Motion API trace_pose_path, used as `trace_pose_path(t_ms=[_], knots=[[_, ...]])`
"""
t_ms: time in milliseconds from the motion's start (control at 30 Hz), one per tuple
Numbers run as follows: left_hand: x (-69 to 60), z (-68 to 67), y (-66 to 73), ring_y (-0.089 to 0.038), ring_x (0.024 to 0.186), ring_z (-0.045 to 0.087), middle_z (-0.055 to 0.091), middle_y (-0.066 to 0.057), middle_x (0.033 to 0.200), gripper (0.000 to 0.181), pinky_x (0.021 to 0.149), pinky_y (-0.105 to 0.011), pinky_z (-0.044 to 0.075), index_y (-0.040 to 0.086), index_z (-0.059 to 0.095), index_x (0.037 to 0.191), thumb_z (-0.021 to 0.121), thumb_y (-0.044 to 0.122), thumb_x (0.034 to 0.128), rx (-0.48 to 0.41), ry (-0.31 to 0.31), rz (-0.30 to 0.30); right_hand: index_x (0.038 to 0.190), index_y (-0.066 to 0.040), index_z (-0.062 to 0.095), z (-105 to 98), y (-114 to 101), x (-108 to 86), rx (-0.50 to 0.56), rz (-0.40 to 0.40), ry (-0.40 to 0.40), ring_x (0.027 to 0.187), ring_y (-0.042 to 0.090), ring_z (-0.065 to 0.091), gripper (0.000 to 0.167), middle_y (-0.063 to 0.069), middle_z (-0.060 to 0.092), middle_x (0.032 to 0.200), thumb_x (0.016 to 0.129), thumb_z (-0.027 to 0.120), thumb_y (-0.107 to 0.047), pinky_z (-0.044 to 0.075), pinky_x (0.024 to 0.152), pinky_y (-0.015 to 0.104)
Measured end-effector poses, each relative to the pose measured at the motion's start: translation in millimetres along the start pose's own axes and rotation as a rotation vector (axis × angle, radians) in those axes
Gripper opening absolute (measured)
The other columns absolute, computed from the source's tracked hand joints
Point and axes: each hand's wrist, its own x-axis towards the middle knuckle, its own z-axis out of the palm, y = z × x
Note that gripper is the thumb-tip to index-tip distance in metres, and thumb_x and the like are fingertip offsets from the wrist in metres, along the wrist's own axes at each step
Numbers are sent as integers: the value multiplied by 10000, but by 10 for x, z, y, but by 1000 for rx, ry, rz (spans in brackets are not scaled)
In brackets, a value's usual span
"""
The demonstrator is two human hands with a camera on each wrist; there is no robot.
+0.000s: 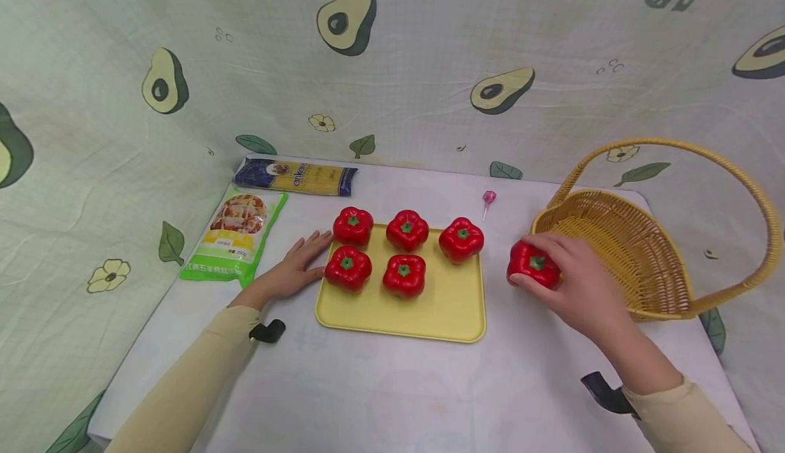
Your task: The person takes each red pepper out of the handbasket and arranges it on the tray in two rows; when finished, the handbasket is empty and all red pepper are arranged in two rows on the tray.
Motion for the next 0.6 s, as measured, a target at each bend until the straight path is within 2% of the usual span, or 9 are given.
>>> trace_pose_path(t_ms=[600], knots=[[2,7,0,-216,1576,-8,171,0,1702,760,1267,-460,-58,224,229,1640,620,382,1007,6,4,-2,1328,-199,640,416,-207,-58,55,-70,-51,1161,347,536,646,119,619,1287,770,900,-397,581,814,602]])
